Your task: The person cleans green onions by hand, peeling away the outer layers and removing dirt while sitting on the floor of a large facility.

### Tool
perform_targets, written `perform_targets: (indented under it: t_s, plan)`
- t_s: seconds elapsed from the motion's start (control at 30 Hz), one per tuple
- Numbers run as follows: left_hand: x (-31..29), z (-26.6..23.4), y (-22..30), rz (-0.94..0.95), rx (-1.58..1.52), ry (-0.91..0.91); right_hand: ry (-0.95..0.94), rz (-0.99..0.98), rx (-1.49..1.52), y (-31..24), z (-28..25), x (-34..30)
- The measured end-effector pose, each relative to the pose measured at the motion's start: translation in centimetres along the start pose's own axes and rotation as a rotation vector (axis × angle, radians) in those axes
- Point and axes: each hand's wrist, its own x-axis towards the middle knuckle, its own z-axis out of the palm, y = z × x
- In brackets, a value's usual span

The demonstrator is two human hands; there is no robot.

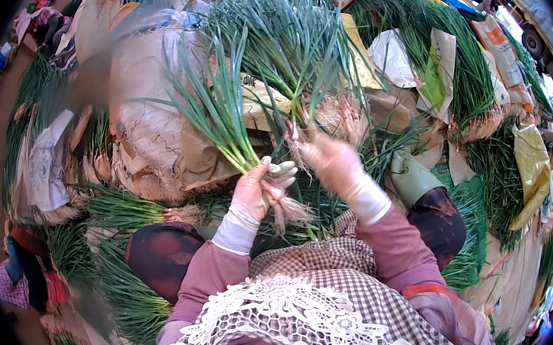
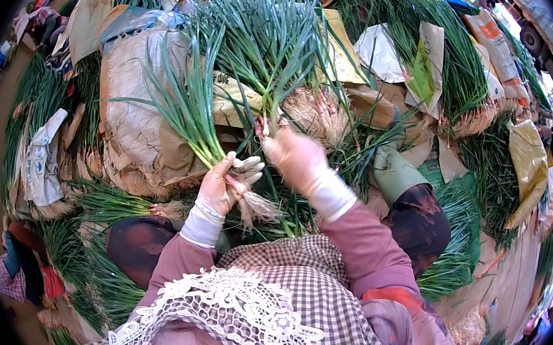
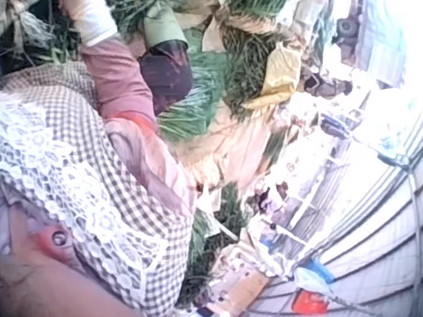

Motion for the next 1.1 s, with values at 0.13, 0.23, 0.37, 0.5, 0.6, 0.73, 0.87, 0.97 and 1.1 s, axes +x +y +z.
perform_targets:
  t_s: [0.13,0.23,0.37,0.5,0.6,0.73,0.87,0.97,1.1]
  plan:
    - [0.6,-2.8,-0.4,-0.131,-0.052,-0.16,-0.641,0.168,0.05,-0.1,3.1,-2.4]
    - [-1.2,0.5,-1.1,-0.011,-0.015,-0.081,-0.76,0.576,1.076,5.2,2.9,-1.0]
    - [-1.7,0.1,-1.3,-0.023,-0.051,-0.053,-0.429,0.575,1.383,-0.5,6.1,1.1]
    - [-1.8,1.3,-2.0,0.032,-0.163,-0.029,-0.088,0.43,0.724,-1.0,8.5,3.7]
    - [-3.3,2.1,-1.4,0.12,-0.083,-0.105,-0.037,0.366,-0.062,0.8,8.5,4.0]
    - [-3.0,1.8,0.4,0.137,-0.042,-0.021,-0.86,0.086,-0.399,0.2,8.3,0.6]
    - [-1.2,-0.7,0.7,0.021,-0.043,-0.057,-0.256,-0.036,-0.202,1.9,5.6,-0.2]
    - [-1.5,0.0,0.3,-0.051,0.004,-0.062,-0.018,0.417,-0.041,0.4,0.7,3.9]
    - [-2.4,1.3,-0.5,-0.06,0.03,-0.283,-0.272,0.366,-0.201,1.9,2.1,4.4]
